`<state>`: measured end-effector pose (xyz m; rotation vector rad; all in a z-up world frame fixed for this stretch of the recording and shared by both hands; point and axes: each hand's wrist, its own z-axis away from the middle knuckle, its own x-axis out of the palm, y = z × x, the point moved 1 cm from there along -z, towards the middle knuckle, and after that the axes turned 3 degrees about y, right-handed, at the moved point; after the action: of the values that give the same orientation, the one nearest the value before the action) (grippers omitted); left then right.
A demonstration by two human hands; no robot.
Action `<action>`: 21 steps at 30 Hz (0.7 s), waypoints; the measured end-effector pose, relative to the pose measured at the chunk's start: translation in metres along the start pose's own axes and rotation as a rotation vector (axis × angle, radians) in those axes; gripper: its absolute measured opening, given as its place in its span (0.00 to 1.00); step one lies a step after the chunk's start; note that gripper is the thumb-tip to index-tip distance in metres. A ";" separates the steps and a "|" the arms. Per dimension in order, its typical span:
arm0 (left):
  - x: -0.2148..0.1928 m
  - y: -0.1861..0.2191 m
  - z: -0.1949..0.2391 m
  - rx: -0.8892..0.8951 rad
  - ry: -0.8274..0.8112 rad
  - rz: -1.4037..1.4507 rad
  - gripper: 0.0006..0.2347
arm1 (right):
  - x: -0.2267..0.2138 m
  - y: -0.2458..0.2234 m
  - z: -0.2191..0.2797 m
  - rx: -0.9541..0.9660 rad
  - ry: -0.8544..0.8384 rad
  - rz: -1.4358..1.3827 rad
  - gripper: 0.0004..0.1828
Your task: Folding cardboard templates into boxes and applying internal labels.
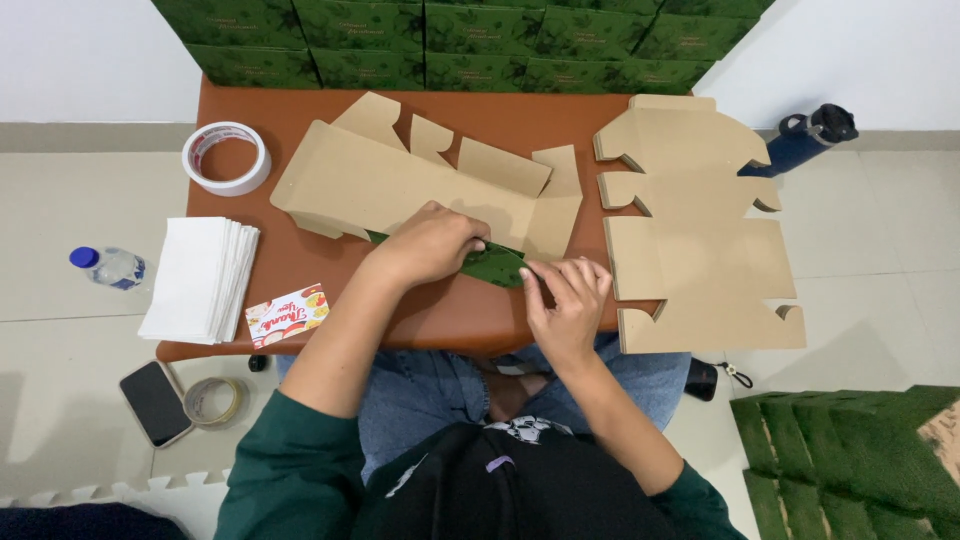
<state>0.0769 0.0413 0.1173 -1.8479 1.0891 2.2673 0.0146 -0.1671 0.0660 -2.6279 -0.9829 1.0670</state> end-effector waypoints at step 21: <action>-0.008 -0.014 -0.008 0.038 -0.175 0.232 0.10 | -0.003 0.001 -0.017 -0.237 -0.088 -0.116 0.05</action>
<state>0.0923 0.0507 0.1171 -1.5452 1.3685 2.4530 0.0248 -0.1685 0.0798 -2.6824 -1.3403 1.1098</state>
